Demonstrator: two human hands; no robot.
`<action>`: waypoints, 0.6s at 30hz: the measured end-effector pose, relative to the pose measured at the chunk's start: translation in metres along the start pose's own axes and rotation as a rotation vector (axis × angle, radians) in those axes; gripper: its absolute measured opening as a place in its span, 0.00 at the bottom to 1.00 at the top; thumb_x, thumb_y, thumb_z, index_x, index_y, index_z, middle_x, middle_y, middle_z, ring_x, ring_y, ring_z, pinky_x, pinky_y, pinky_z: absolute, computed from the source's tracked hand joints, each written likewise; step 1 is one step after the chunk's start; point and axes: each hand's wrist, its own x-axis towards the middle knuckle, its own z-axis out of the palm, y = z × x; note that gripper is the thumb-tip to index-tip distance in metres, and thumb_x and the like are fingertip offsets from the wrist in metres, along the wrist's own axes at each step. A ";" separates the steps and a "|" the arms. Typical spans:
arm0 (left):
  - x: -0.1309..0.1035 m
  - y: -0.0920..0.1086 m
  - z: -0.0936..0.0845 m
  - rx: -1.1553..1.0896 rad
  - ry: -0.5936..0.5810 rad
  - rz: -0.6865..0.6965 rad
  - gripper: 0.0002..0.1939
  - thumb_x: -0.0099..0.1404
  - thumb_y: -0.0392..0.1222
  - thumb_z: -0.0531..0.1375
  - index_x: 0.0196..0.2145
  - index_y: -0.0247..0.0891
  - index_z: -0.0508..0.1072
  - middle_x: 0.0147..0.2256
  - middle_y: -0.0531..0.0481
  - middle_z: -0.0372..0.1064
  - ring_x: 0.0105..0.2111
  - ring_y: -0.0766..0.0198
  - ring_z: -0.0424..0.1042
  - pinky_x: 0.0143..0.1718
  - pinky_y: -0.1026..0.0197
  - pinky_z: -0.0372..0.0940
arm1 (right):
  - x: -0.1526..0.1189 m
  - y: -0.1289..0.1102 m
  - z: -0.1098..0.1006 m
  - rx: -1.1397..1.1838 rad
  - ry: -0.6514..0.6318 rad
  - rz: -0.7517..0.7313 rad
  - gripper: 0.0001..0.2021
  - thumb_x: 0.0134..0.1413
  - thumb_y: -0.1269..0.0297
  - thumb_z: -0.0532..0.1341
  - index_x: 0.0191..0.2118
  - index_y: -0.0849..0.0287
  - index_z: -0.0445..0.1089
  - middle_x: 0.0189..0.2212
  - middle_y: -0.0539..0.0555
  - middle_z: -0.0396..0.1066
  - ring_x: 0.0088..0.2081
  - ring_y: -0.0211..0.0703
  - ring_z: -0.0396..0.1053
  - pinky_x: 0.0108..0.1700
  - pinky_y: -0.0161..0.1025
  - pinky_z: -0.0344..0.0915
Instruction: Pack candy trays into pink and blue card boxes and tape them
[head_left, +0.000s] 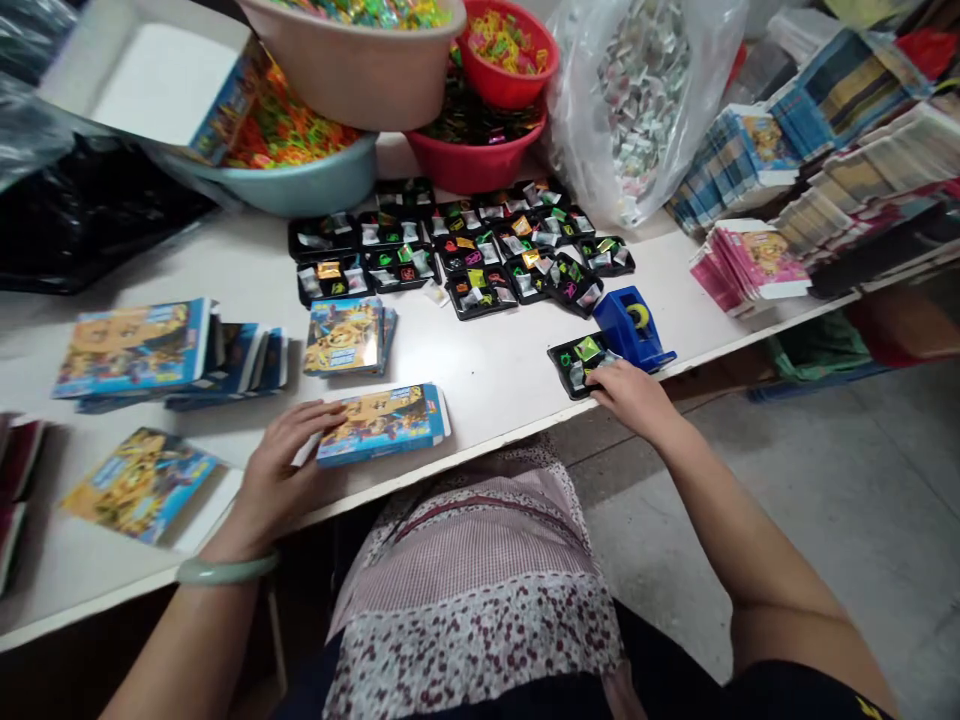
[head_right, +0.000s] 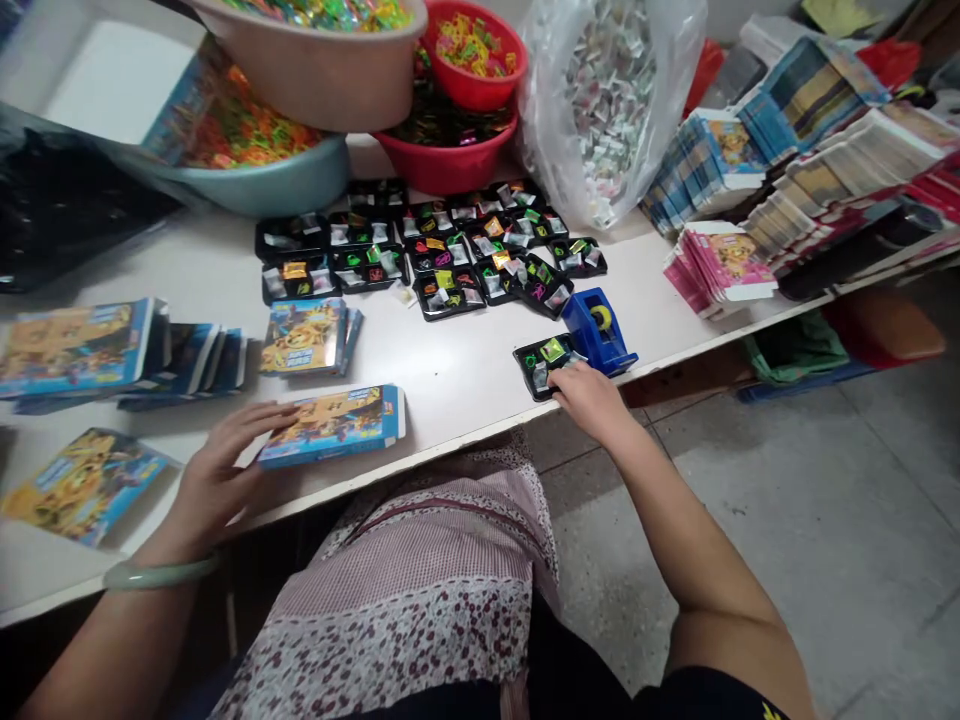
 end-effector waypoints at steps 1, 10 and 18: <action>-0.006 -0.006 -0.001 0.114 -0.009 0.001 0.18 0.65 0.36 0.54 0.50 0.51 0.69 0.53 0.52 0.70 0.55 0.54 0.67 0.58 0.41 0.63 | 0.003 -0.003 0.003 0.000 -0.004 -0.007 0.06 0.57 0.72 0.60 0.39 0.57 0.72 0.35 0.55 0.76 0.40 0.51 0.68 0.39 0.43 0.63; -0.018 0.057 0.038 0.268 -0.142 0.110 0.24 0.66 0.45 0.58 0.59 0.44 0.62 0.58 0.41 0.62 0.58 0.48 0.60 0.59 0.42 0.61 | 0.039 -0.068 0.038 0.149 0.066 -0.064 0.08 0.61 0.70 0.57 0.41 0.58 0.73 0.39 0.58 0.77 0.42 0.52 0.69 0.43 0.46 0.64; -0.015 0.055 0.043 0.266 -0.250 0.092 0.22 0.67 0.34 0.52 0.59 0.42 0.64 0.61 0.40 0.61 0.63 0.47 0.56 0.61 0.37 0.56 | 0.053 -0.074 0.026 0.271 0.145 -0.150 0.14 0.62 0.63 0.57 0.51 0.58 0.71 0.49 0.61 0.73 0.52 0.56 0.67 0.53 0.53 0.64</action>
